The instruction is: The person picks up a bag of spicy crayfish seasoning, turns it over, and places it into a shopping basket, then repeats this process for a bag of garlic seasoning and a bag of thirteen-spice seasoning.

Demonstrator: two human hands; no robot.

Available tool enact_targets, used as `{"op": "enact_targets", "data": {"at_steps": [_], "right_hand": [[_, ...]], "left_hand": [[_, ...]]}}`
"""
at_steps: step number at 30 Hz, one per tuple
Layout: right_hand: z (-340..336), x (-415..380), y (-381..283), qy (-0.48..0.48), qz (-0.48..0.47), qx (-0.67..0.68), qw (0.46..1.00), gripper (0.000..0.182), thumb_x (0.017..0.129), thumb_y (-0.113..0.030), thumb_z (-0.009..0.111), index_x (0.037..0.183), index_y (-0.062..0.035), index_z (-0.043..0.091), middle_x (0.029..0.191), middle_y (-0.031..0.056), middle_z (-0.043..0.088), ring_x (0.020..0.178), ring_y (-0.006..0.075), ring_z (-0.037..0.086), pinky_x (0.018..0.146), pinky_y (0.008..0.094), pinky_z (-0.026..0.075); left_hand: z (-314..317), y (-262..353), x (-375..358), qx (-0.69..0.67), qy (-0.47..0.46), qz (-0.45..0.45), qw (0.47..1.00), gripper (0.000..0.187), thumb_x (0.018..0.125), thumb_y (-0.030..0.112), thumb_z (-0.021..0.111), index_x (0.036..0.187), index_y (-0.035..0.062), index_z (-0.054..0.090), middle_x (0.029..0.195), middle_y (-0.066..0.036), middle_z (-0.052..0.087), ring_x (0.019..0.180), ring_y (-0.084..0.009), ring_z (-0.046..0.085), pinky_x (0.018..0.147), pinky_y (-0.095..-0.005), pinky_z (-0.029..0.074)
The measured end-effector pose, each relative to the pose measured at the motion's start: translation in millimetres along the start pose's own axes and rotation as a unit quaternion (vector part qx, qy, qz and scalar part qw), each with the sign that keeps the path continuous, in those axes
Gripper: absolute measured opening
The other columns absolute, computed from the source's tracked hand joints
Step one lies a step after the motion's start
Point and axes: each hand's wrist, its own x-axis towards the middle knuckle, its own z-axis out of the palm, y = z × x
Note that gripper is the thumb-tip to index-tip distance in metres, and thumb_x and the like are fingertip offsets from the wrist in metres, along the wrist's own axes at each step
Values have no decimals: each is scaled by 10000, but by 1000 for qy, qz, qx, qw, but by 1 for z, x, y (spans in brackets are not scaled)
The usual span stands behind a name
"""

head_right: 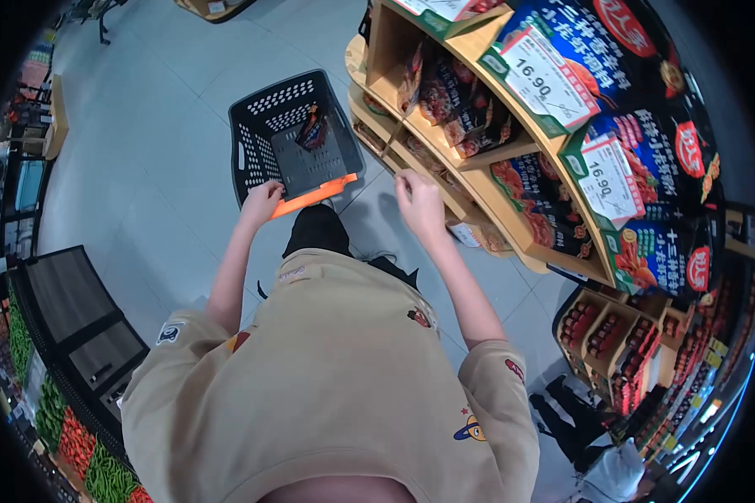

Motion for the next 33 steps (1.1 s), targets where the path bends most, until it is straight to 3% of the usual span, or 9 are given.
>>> {"op": "enact_targets", "data": {"at_steps": [1,6,8,9,11,15,21,28,33], "right_hand": [[17,1,-5,-27,-12,16,999,125,766,-103,516,800,9,562,760,171,583,736,308,567,663,359,439],[105,10,-31,-79,-36,66,994,123,770,-103,513,797,2,570,853,146,585,864,303,540,743,364,415],[134,14,-32,-113,-88,39,989,117,765,-116,518,794,-19,575,861,126,576,856,290,528,716,364,413],[143,16,-31,-110,-131,-5,985,86,727,-93,524,705,-23,571,740,118,570,730,285,533,645,355,414],[156,12,-18,-99,-116,-10,988,81,694,-79,519,646,-27,558,671,112,552,661,282,521,615,353,410],[166,21,-18,-47,-111,1,993,100,599,-66,487,504,-40,506,516,89,490,517,272,490,558,347,410],[173,22,-14,-47,-87,-4,995,81,560,-100,460,506,-56,501,515,75,463,503,255,473,568,350,425],[173,23,-14,-74,-56,-30,995,131,584,-157,450,513,-65,511,518,69,468,511,229,491,601,349,444],[171,31,-14,-129,-49,-43,990,172,652,-185,437,541,-79,515,519,54,470,510,205,498,555,329,442]], "left_hand": [[1,-13,0,-12,-4,-14,1000,208,819,148,478,922,-9,568,761,-143,613,711,-206,610,654,-291,458],[-5,-14,9,-128,-28,-4,991,210,785,181,502,898,21,576,727,-142,595,694,-273,585,631,-332,451],[0,-23,25,-137,-64,-5,989,210,782,187,497,895,31,580,751,-148,601,723,-282,586,638,-346,451],[-1,-26,36,-107,-80,-17,991,215,780,195,495,895,36,582,760,-151,602,735,-288,585,646,-356,452],[0,-34,61,-71,-113,-37,990,227,778,212,483,898,49,586,776,-154,604,756,-306,577,665,-378,453],[37,-94,131,-79,-115,-29,990,221,773,209,473,862,55,603,792,-164,602,779,-315,577,698,-382,455],[101,-194,231,42,-186,-128,973,258,747,208,447,866,58,619,893,-171,594,879,-301,560,792,-375,440],[132,-214,308,27,-135,-159,978,240,759,216,447,859,66,606,888,-145,601,867,-291,567,755,-384,457],[159,-219,341,98,-153,-248,952,296,765,279,502,982,78,505,930,-142,591,850,-292,583,718,-411,467]]}}
